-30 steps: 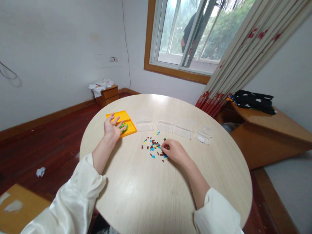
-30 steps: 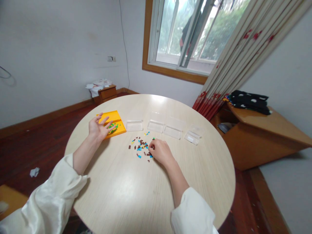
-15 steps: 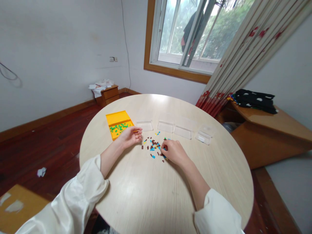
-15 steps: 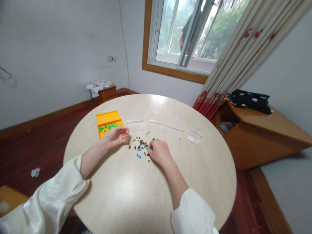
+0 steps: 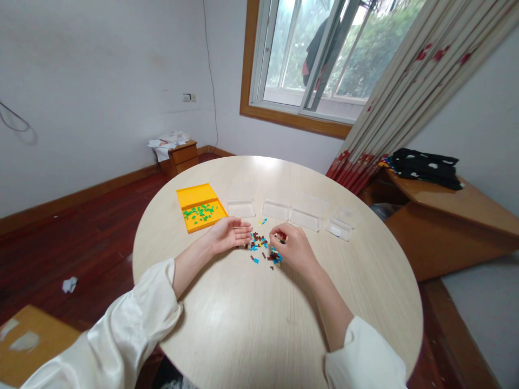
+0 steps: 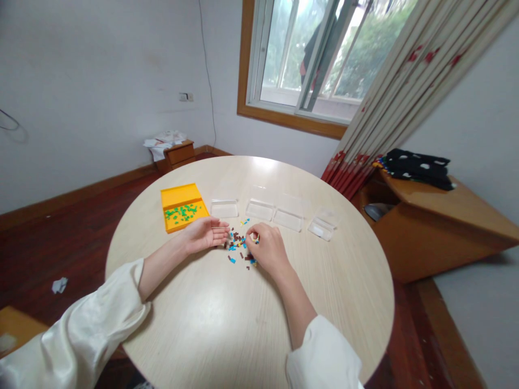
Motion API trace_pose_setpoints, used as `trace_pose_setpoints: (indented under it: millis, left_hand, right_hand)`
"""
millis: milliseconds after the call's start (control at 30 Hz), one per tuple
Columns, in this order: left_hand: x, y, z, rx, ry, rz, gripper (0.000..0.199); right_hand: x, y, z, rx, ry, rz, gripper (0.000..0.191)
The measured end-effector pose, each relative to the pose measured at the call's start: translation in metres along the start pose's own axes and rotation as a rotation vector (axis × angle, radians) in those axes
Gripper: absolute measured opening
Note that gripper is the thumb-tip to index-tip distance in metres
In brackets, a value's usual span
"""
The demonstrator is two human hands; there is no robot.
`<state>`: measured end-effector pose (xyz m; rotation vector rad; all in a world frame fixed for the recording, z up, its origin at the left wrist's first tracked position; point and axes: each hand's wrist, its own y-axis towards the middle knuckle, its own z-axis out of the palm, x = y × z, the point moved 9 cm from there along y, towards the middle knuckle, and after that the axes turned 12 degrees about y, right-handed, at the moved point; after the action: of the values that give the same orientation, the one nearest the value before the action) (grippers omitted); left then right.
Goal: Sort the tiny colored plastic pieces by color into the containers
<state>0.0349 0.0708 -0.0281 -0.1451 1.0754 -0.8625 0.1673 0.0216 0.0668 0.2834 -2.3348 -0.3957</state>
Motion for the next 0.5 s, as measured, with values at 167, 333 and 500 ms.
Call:
trace_pose_setpoints:
  millis: [167,333,500]
  left_hand:
    - [0.022,0.000,0.024,0.224,0.029,-0.105,0.030]
    - [0.034,-0.004,0.040,0.333,0.004,-0.154,0.030]
    - [0.006,-0.004,0.018,0.096,-0.118,-0.024,0.021]
  right_hand:
    - [0.017,-0.003,0.001,-0.105,0.240,-0.152,0.011]
    - [0.015,-0.003,0.005,-0.086,0.280,-0.163,0.013]
    - [-0.030,0.003,-0.019,-0.238,0.172,-0.031,0.019]
